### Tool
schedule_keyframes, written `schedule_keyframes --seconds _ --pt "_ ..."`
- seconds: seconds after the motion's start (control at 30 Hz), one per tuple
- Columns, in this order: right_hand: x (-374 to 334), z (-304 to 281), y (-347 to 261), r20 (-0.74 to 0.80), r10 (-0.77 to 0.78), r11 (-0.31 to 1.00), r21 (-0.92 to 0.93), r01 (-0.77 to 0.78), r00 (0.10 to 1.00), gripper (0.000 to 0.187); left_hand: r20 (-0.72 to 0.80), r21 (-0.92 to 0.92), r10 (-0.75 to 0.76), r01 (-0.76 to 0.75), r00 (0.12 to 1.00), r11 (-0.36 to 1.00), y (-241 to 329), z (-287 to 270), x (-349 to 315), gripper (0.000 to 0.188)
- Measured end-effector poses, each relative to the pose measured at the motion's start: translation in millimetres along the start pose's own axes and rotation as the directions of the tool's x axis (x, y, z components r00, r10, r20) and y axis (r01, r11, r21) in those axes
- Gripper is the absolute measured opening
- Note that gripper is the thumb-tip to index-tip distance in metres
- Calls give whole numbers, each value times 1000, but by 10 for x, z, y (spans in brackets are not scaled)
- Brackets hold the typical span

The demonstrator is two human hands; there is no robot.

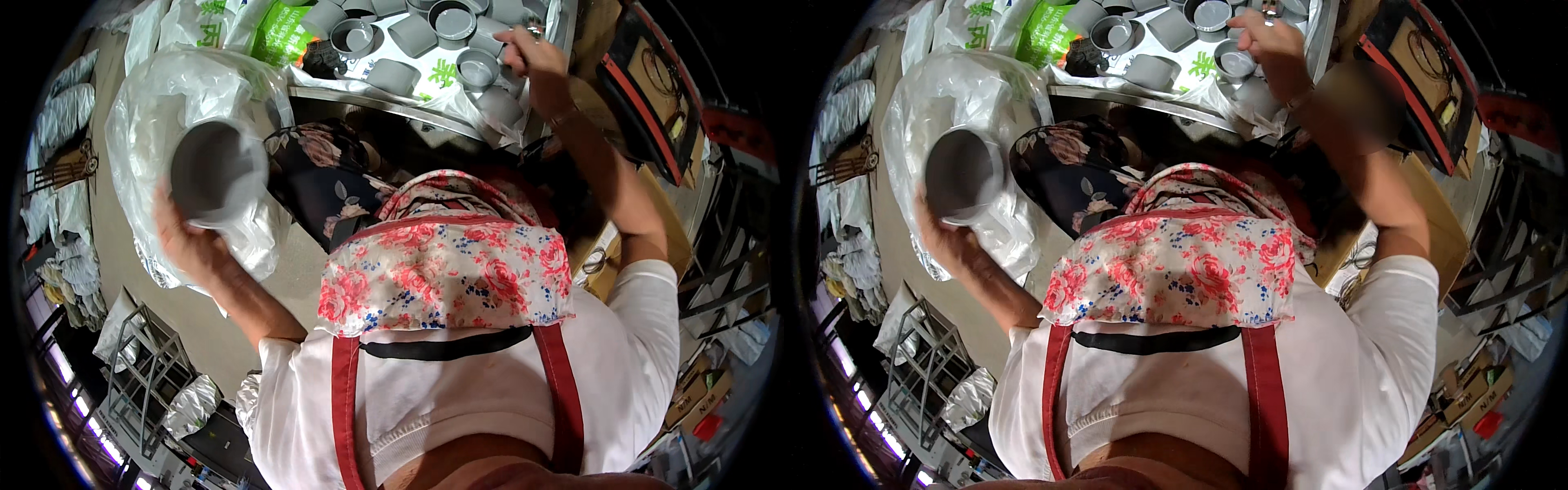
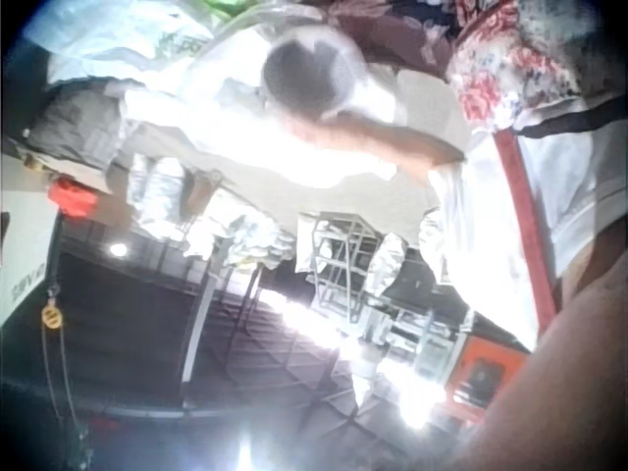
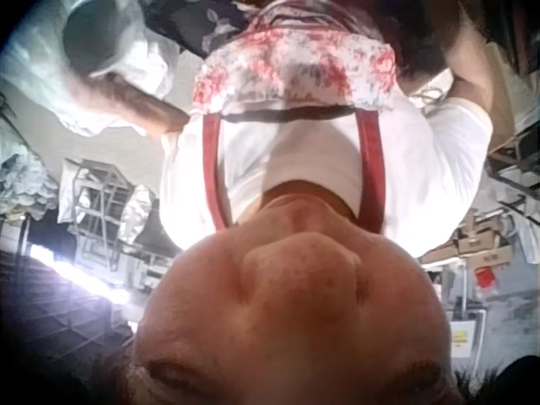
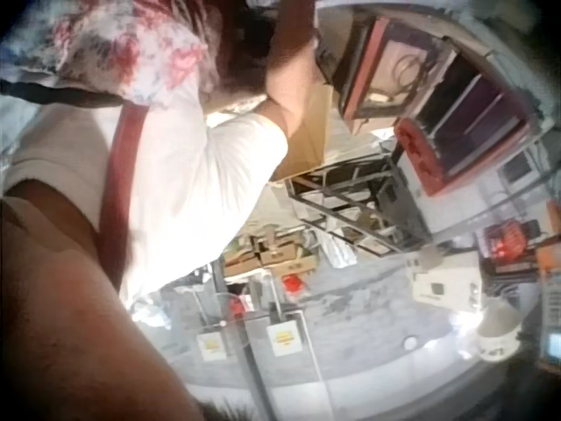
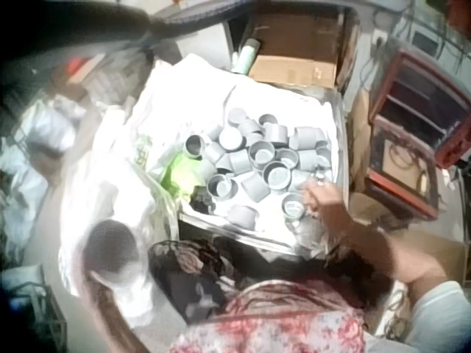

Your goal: The person attaches metal circular rings to grey plastic pipe fittings. The person takes a metal ring from a small oven, places it onto the rim of a grey plastic pipe fitting, and then places the assembled piece into a large container.

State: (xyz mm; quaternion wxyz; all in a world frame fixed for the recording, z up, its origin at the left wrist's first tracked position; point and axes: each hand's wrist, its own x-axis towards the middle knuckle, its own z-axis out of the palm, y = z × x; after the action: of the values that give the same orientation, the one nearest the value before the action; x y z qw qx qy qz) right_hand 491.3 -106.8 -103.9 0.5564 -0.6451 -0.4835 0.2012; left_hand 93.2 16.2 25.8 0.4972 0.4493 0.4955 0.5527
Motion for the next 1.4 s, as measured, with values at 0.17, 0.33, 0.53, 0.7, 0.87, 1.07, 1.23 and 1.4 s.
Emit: schedule_keyframes --seconds 0.17,0.33,0.53,0.7,0.87,1.07,1.23,1.4 --pt "299 257 1414 335 495 700 -700 -140 802 42 -300 276 310 -229 902 934 -40 -440 205 40" --pt "21 684 2347 296 748 460 -876 -143 594 39 -61 126 84 -76 995 989 -439 -96 196 25" --pt "124 517 1935 318 558 615 -779 -124 766 42 376 273 -47 -62 926 960 -662 568 130 19" --pt "322 114 604 610 364 930 -282 -236 704 34 783 179 3 -229 622 957 -793 1177 -9 23" --pt "-96 269 -274 701 328 858 60 -510 634 14 979 132 -49 -430 198 893 -1026 1542 -131 58" --pt "-418 509 -353 724 285 834 136 -535 628 19 996 92 -77 -401 55 911 -1168 1360 -156 61" --pt "-559 638 -377 661 259 796 267 -544 704 32 891 427 -438 112 118 897 -1234 1141 -133 20" --pt "-586 678 -361 608 316 817 216 -535 728 22 878 297 -379 290 291 910 -1346 883 -164 11"
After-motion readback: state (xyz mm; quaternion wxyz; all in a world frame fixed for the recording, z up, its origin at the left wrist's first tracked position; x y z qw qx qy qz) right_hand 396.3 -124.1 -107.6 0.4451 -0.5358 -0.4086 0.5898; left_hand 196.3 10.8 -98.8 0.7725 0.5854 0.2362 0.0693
